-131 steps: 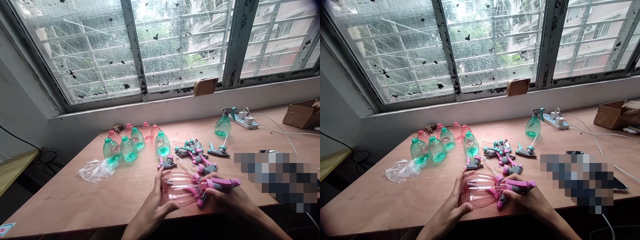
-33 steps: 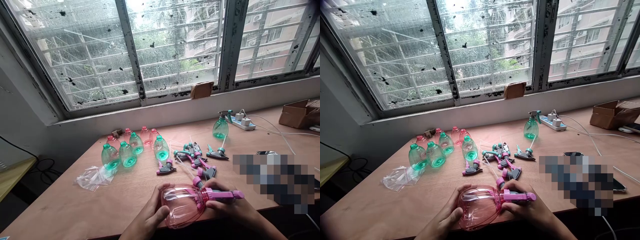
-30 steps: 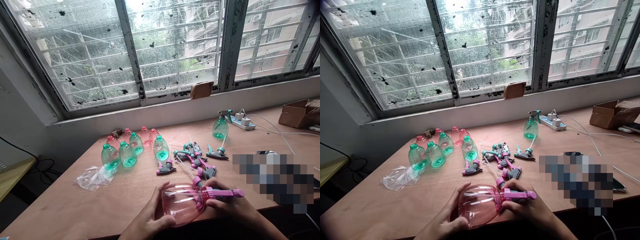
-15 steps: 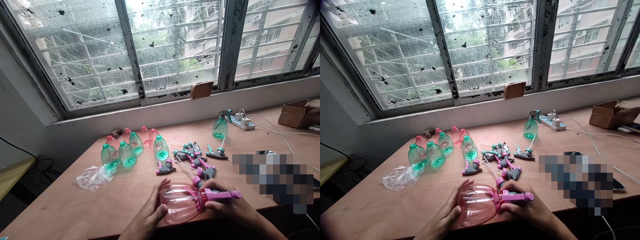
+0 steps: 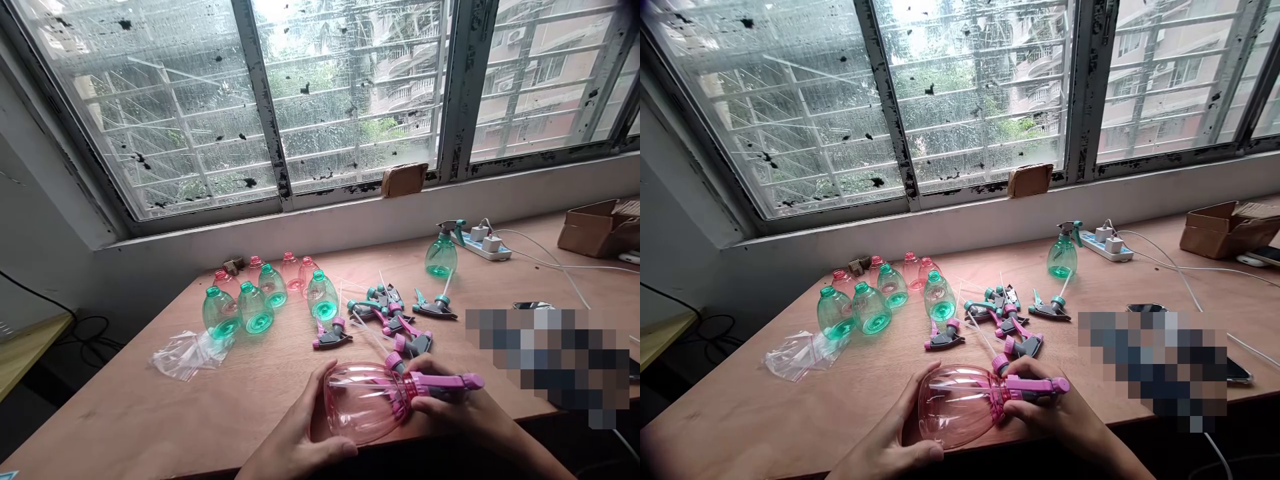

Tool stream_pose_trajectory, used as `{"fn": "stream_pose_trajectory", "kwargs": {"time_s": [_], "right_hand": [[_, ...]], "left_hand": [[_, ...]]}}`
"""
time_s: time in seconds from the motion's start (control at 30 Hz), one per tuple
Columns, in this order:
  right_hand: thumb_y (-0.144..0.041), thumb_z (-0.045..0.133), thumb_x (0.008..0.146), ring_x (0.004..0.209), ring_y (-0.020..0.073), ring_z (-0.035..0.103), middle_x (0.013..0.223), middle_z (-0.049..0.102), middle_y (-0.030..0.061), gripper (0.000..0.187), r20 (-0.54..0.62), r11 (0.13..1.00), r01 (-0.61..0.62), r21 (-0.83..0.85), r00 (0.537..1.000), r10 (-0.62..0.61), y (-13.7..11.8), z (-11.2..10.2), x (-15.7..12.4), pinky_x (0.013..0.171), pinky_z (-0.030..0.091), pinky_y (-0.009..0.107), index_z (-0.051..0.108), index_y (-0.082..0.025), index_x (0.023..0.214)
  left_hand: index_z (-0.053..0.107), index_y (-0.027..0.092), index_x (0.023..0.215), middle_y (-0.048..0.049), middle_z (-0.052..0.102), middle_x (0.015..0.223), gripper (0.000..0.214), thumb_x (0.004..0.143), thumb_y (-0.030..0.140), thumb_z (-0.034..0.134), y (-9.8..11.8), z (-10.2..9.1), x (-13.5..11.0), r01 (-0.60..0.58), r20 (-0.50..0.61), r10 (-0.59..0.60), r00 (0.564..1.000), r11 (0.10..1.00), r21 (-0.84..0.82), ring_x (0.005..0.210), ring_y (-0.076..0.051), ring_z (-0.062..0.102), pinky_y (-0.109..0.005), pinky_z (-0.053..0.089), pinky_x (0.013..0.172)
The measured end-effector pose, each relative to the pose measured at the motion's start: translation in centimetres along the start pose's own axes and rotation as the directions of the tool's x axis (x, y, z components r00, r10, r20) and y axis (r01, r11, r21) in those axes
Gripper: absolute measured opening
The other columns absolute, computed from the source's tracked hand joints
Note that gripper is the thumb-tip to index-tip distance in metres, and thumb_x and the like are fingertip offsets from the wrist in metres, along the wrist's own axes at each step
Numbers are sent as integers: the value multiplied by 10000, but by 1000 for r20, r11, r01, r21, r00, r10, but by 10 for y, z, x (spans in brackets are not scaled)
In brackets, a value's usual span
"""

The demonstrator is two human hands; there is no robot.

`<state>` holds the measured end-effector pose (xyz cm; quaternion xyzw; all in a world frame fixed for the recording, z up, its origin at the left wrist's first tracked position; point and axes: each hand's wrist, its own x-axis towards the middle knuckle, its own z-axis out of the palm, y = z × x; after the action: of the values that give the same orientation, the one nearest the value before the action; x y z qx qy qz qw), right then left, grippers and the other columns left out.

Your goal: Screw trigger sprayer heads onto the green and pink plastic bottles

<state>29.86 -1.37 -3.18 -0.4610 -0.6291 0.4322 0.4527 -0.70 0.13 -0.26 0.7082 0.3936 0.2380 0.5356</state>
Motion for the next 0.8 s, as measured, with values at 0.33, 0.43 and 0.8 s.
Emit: {"fn": "stream_pose_trajectory", "kwargs": {"time_s": [0.33,0.43,0.8], "right_hand": [[-386,830,762,818,239,708,891,750,3,231,-37,996,65,-68,997,-68,7,1,2,740,580,289,724,-243,907],[-399,831,774,808,222,715,918,742,-4,227,-49,999,44,-27,998,-46,6,1,1,741,581,264,733,-244,907],[-383,814,793,810,228,683,882,741,1,224,27,995,77,-64,997,-75,7,0,0,723,553,289,724,-246,946]], "left_hand": [[288,280,1597,-60,273,1702,808,936,589,634,0,-3,1,10,-10,-10,1000,1000,-16,1586,-338,145,-496,121,1304],[259,304,1595,-67,250,1702,879,888,505,740,1,0,1,-27,-8,26,1000,999,-43,1575,-342,181,-501,148,1300],[158,308,1629,-75,150,1729,956,889,648,659,-5,-3,0,-144,22,143,989,989,36,1593,-358,65,-542,70,1296]]}}
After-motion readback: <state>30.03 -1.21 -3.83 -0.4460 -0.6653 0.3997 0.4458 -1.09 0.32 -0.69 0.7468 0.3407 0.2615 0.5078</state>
